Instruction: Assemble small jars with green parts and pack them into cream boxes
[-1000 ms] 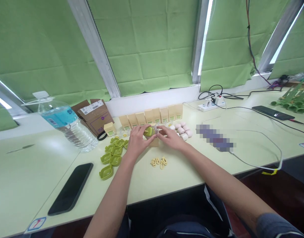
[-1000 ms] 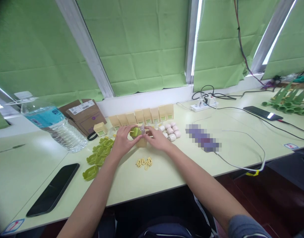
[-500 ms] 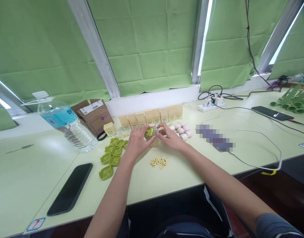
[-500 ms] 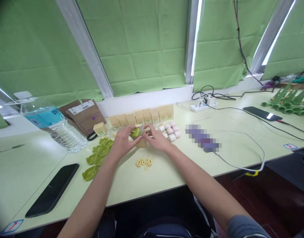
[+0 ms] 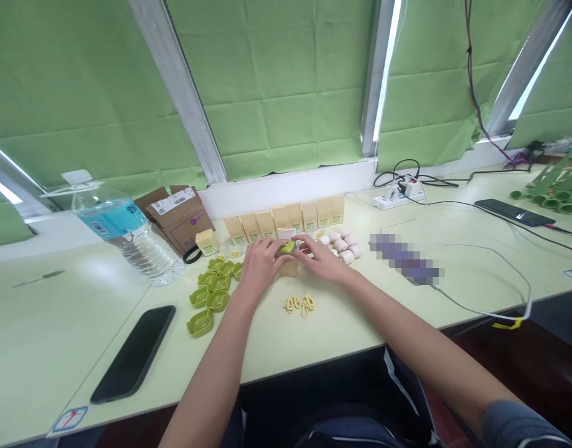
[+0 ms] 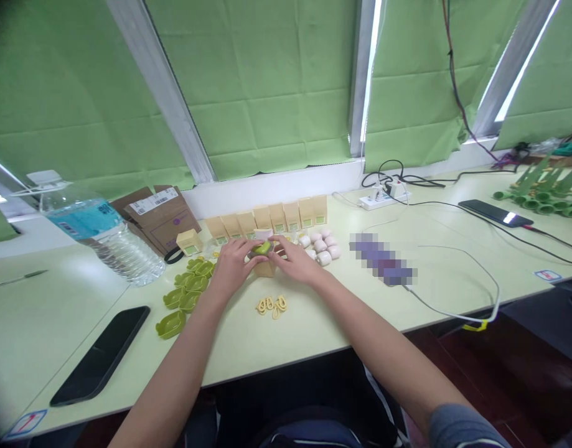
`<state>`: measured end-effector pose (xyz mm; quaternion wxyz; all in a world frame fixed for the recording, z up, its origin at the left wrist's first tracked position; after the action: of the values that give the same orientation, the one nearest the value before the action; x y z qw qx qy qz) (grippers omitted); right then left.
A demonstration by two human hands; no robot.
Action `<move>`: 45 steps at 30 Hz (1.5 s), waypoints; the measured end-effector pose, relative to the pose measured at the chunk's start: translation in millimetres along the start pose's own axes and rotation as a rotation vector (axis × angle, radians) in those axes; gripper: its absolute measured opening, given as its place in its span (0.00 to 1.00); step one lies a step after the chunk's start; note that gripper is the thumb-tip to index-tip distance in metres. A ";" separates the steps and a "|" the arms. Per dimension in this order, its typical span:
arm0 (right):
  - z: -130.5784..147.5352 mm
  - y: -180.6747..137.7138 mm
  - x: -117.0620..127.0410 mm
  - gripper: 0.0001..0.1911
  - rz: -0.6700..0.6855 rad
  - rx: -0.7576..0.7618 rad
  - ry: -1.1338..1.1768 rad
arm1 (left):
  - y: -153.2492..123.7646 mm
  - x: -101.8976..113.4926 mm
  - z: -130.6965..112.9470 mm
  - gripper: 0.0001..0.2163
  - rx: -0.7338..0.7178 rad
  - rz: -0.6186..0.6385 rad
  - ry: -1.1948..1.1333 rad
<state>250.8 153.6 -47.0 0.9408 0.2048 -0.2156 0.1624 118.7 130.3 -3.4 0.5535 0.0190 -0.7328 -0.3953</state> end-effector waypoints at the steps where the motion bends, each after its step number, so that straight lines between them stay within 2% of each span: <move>1: -0.2 0.2 0.1 0.22 -0.001 -0.004 0.000 | 0.2 -0.5 0.0 0.14 -0.006 0.008 0.000; 11: -4.0 1.4 1.1 0.22 -0.019 0.003 -0.026 | -0.3 -14.9 2.2 0.13 -0.040 0.085 -0.055; 15: -3.0 1.1 1.6 0.22 -0.015 -0.002 -0.032 | -0.6 -14.7 3.9 0.12 -0.023 0.061 -0.102; 21: 1.0 -0.2 1.6 0.23 -0.002 -0.010 -0.003 | -0.4 -7.6 8.6 0.11 0.024 -0.039 -0.328; 27: 3.1 -0.4 3.4 0.22 -0.012 0.017 -0.014 | -0.6 2.6 15.8 0.12 0.095 -0.144 -0.355; 31: 6.6 0.3 5.3 0.21 -0.031 0.096 -0.050 | -1.7 -1.3 21.9 0.11 0.174 -0.126 -0.410; 35: 8.3 1.4 5.4 0.20 -0.047 0.150 -0.042 | -1.1 -4.8 19.3 0.10 0.191 -0.094 -0.474; 45: 0.2 2.2 8.6 0.18 -0.102 0.108 0.054 | -2.5 -9.3 10.2 0.10 0.226 0.008 -0.501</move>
<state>257.3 157.2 -42.1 0.9409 0.2616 -0.1702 0.1312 112.9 138.7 -13.0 0.3509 -0.0205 -0.8864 -0.3013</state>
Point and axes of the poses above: each hand's wrist, its own y-axis towards the middle knuckle, its own x-axis out of the back of the hand, z = x × y, the point moved 9 cm from there along y, towards the middle knuckle, and after that the axes turned 2 degrees about -x, right-handed, at the moved point
